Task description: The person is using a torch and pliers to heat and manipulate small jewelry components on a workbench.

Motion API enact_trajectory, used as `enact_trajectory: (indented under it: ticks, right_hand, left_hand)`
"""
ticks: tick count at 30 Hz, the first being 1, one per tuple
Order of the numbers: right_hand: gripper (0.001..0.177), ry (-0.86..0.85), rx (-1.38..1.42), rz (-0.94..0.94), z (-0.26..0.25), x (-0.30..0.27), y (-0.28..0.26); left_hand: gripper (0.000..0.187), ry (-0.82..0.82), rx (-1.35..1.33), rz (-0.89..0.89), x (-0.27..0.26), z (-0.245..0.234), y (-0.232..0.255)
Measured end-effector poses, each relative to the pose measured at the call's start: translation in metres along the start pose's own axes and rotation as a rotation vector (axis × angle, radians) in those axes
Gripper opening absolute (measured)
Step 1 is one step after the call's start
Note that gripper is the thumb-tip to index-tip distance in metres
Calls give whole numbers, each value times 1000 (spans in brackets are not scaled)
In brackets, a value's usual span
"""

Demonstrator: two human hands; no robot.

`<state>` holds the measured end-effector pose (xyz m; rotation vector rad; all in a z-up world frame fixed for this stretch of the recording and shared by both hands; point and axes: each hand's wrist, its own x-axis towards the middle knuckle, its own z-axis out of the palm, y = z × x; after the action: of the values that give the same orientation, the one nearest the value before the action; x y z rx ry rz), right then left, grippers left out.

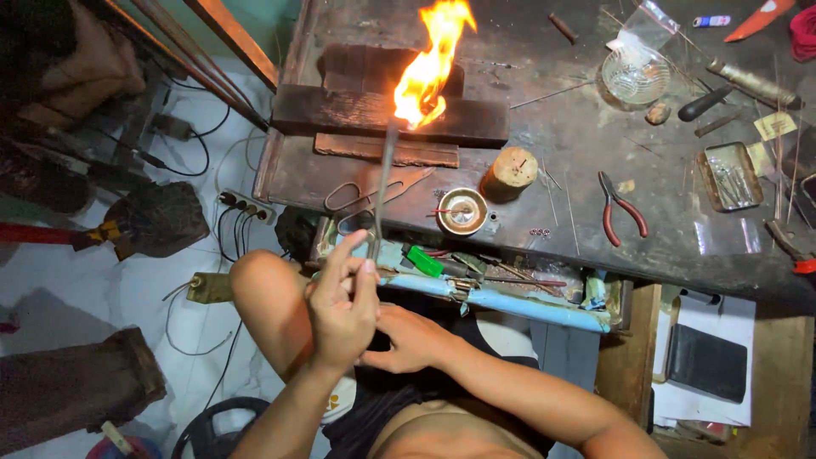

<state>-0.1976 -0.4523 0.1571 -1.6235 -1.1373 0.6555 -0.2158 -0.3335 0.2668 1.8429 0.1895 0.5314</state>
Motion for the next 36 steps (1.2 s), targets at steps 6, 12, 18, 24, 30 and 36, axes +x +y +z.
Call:
enact_trajectory:
  ticks: [6, 12, 18, 24, 30, 36]
  right_hand:
    - [32, -29, 26, -58, -19, 10, -12]
    - [69, -154, -116, -16, -19, 1, -17]
    - [69, -94, -46, -117, -35, 5, -20]
    - [75, -233, -78, -78, -33, 1, -16]
    - [77, -168, 23, -104, -43, -6, -29]
    - [61, -46, -43, -199, -93, -15, -69]
  left_hand:
    - [34, 7, 104, 82, 16, 4, 14]
    - [33, -28, 81, 17, 5, -1, 7]
    - [32, -16, 132, 108, 20, 5, 9]
    - [35, -43, 47, -23, 5, 1, 0]
    - [31, -42, 32, 79, 20, 9, 12]
    - [34, -11, -115, -56, 7, -2, 2]
